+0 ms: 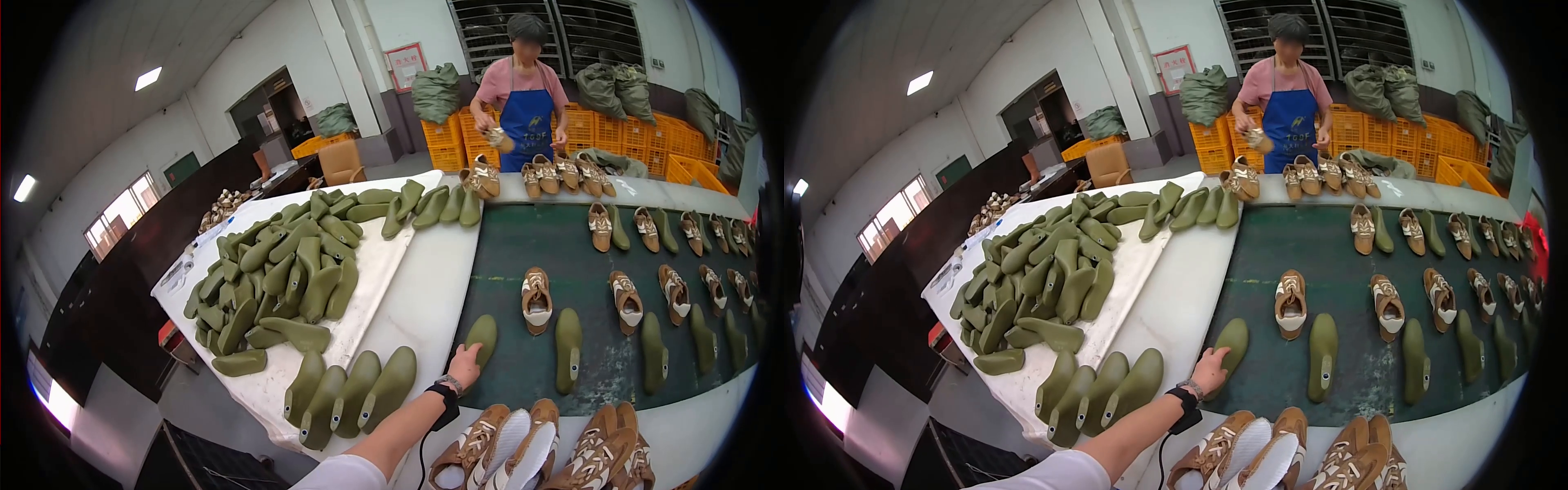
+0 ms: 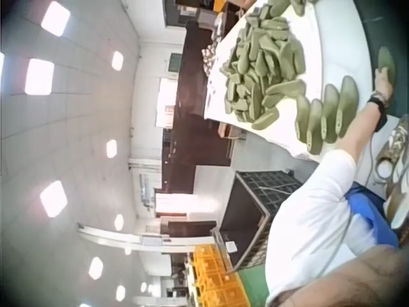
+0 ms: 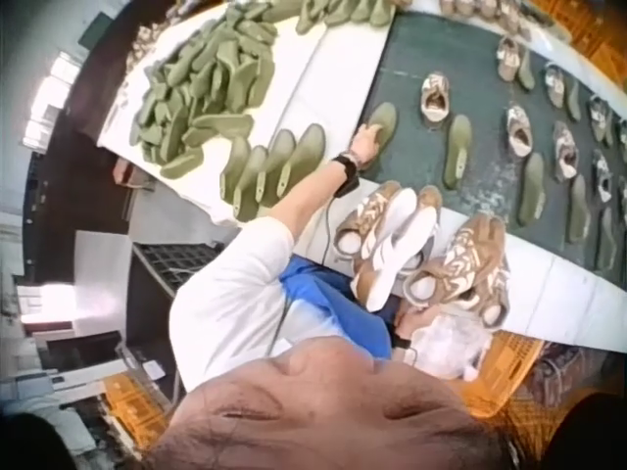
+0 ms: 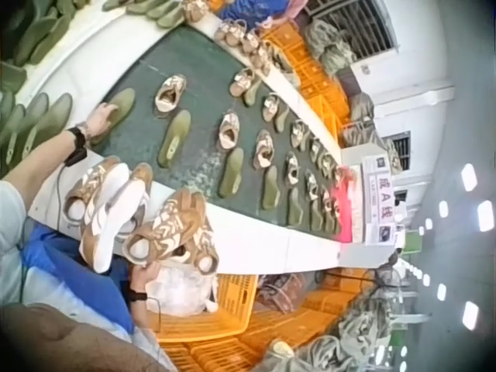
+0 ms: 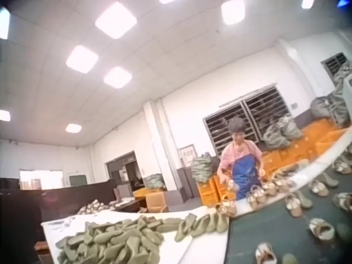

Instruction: The recorder is organizing shoe components and green shoe lasts on a workbench and conveyor line in a shoe factory.

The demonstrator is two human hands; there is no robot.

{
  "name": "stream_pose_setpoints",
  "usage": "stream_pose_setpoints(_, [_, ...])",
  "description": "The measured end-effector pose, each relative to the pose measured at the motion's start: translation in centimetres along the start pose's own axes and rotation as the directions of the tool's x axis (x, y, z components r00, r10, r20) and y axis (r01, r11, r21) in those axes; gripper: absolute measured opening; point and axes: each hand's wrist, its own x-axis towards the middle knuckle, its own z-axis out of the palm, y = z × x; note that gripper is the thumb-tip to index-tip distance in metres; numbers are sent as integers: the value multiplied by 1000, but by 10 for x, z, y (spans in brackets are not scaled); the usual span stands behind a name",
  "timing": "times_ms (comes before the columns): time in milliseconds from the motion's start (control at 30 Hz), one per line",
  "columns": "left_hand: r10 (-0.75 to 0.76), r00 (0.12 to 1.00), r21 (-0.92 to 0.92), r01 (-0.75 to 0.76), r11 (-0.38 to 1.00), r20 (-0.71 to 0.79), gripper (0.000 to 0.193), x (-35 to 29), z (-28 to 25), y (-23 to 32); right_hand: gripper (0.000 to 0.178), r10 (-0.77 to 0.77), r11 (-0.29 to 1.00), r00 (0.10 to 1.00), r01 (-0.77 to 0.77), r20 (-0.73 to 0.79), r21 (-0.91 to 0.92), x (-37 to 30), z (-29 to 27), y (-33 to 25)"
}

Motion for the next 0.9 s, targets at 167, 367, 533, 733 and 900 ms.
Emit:
stream_pose_setpoints(167, [-14,1000,-4,14,1000,-17,54,6,8,6,18,15,999,1000,-15,3,-33,-8,-1,-12])
stream_pose_setpoints(367, [-26,999,46,27,999,-27,54,6,11,0,20,18,998,1000,-18,-6,-53,-24,13,17])
stream_pose_setpoints(533, [-90,995,95,86,992,37,50,5,0,9,23,8,994,999,-14,-52,-113,-34,4,40])
stream_pose_setpoints(733, [-119,963,317,38,948,243,55,0,-19,20,26,-26,986,994,8,-103,-167,-38,-2,55])
stream_pose_setpoints(900, [-63,951,369,-57,928,303,57,-8,-17,14,29,-46,982,991,23,-122,-190,-40,7,53])
